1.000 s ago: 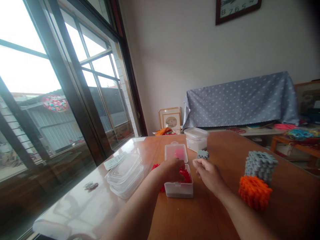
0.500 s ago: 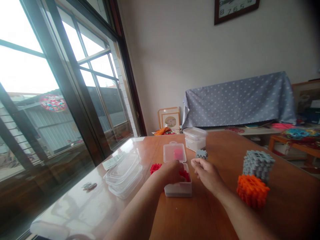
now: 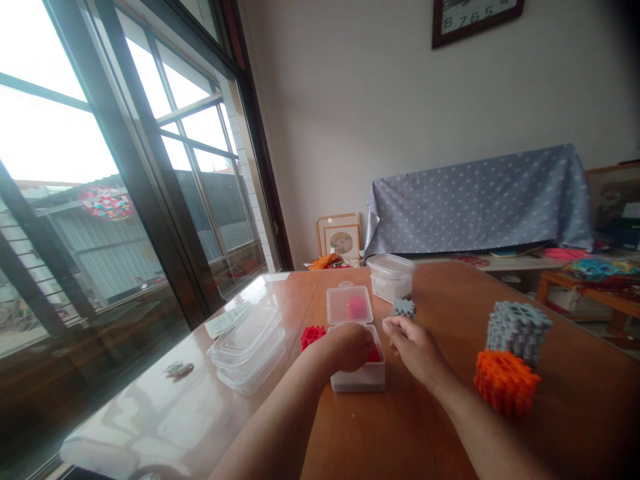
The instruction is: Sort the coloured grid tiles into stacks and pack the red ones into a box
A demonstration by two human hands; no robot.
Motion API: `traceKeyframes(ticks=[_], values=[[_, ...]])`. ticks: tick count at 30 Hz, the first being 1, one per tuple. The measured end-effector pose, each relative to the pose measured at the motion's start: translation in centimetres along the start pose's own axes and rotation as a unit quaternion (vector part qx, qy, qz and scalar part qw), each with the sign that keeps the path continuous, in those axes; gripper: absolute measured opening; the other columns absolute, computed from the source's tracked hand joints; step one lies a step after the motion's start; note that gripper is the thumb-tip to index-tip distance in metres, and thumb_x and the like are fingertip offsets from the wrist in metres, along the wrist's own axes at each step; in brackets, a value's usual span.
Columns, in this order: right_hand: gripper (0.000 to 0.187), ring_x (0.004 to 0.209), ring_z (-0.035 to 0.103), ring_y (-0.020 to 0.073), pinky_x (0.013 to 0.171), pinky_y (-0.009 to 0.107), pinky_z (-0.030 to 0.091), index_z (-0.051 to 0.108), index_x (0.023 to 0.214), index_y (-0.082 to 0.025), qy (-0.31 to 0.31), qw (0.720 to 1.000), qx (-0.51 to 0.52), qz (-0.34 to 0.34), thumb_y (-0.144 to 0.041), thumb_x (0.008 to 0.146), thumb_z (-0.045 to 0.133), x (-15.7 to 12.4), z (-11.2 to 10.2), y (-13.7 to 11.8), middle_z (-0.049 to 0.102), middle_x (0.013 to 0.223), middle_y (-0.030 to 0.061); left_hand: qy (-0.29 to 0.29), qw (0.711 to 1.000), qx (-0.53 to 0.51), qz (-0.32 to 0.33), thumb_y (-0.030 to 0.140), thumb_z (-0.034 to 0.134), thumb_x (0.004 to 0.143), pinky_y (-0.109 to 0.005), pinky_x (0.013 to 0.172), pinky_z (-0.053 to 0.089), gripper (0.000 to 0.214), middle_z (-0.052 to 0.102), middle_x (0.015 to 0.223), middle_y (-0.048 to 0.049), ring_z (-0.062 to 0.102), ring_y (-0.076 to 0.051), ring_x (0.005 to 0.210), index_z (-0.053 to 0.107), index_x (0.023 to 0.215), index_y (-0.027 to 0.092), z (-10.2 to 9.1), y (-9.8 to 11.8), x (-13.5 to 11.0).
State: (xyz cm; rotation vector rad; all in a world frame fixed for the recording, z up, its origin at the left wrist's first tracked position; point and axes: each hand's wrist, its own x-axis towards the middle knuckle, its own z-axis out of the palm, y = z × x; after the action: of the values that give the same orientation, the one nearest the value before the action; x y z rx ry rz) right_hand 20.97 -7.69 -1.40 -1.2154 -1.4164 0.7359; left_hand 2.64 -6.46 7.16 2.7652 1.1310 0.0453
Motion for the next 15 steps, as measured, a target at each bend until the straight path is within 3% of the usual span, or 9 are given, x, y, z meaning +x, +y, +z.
traceKeyframes(ticks=[4,8,11,15], values=[[0.045,0.062,0.056,0.0182,0.055,0.027,0.043,0.068,0.102,-0.022,0.0,1.0,0.001,-0.001,-0.063,0.092,0.051,0.0,-0.1,0.2,0.062,0.067,-0.0009,0.007,1.0,-0.024,-0.004,0.01,0.059,0.076,-0.032,0.073,0.047,0.02,0.076,0.079,-0.0107,0.065,-0.024,0.073,0.077,0.076,0.018,0.2,0.2,0.1],[0.046,0.061,0.056,0.0179,0.056,0.027,0.043,0.068,0.102,-0.022,-0.006,1.0,-0.002,0.005,-0.064,0.092,0.051,-0.2,-0.2,-0.3,0.06,0.066,-0.0015,0.055,0.997,-0.061,-0.007,0.013,0.05,0.081,-0.031,0.073,0.048,0.028,0.076,0.09,-0.0094,0.066,-0.023,0.079,0.077,0.087,0.019,-0.3,0.2,-0.6],[0.048,0.057,0.052,0.0164,0.054,0.027,0.04,0.068,0.103,-0.022,-0.031,0.999,-0.002,0.011,-0.064,0.093,0.049,-0.4,-0.3,-1.0,0.056,0.063,-0.0032,0.144,0.981,-0.128,-0.012,0.014,0.046,0.083,-0.029,0.075,0.049,0.033,0.075,0.1,-0.0068,0.066,-0.021,0.085,0.073,0.1,0.021,-1.2,-0.2,-2.0],[0.045,0.062,0.05,0.0155,0.058,0.026,0.04,0.069,0.098,-0.021,-0.094,0.995,-0.018,-0.031,-0.061,0.095,0.048,-0.9,-0.7,-2.8,0.055,0.067,-0.0028,0.315,0.901,-0.297,-0.036,0.018,0.049,0.086,-0.026,0.068,0.046,0.023,0.069,0.084,-0.0023,0.061,-0.017,0.075,0.068,0.099,0.021,-2.5,-1.5,-4.5]])
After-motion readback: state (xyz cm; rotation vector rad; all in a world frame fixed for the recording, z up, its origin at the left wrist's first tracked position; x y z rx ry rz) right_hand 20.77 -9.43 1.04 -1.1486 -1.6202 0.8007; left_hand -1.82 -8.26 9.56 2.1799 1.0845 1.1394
